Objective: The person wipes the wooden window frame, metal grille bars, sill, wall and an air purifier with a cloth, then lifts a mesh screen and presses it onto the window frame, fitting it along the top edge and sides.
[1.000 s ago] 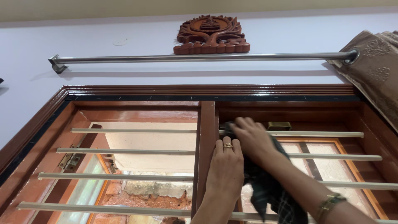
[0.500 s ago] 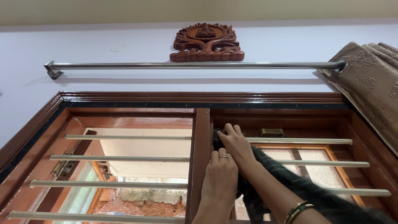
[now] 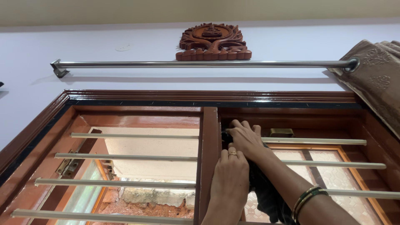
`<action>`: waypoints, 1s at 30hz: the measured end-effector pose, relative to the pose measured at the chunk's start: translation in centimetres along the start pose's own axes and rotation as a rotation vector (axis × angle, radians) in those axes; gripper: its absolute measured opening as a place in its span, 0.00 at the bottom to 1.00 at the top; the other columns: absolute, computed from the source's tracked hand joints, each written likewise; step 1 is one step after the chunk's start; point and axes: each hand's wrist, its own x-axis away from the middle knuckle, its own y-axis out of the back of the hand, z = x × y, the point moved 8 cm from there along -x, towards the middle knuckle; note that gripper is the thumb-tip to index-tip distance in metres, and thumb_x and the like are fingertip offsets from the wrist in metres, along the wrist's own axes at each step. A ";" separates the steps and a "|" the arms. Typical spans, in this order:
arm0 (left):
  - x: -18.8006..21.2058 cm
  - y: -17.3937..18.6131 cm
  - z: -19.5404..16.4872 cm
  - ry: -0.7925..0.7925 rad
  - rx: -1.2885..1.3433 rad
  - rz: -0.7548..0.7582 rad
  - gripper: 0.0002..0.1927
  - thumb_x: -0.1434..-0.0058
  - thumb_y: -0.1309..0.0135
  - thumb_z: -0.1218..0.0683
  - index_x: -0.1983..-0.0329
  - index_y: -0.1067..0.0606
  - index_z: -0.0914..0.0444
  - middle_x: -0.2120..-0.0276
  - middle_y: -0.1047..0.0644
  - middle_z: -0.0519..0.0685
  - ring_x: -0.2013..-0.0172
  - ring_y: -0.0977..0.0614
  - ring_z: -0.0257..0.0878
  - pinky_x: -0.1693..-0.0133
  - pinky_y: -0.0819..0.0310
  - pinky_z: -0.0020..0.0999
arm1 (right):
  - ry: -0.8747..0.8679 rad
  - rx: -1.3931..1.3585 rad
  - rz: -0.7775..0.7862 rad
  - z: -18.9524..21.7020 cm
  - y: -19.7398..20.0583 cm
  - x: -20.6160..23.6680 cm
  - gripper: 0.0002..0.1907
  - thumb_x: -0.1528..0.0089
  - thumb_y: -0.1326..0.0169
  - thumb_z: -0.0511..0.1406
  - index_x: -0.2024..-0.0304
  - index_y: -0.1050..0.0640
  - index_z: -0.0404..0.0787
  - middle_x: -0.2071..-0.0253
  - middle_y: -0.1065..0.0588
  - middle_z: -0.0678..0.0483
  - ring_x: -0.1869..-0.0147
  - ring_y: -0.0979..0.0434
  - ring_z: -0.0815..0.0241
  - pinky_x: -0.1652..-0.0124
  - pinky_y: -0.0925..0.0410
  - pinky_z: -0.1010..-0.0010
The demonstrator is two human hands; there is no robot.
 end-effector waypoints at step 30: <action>0.2 -0.9 -0.5 -0.048 -0.055 0.171 0.18 0.49 0.35 0.61 0.56 0.25 0.71 0.58 0.23 0.59 0.52 0.25 0.47 0.50 0.28 0.35 | 0.171 -0.050 -0.150 -0.5 1.4 2.0 0.26 0.46 0.46 0.30 0.44 0.20 0.44 0.42 0.28 0.56 0.38 0.35 0.53 0.42 0.41 0.58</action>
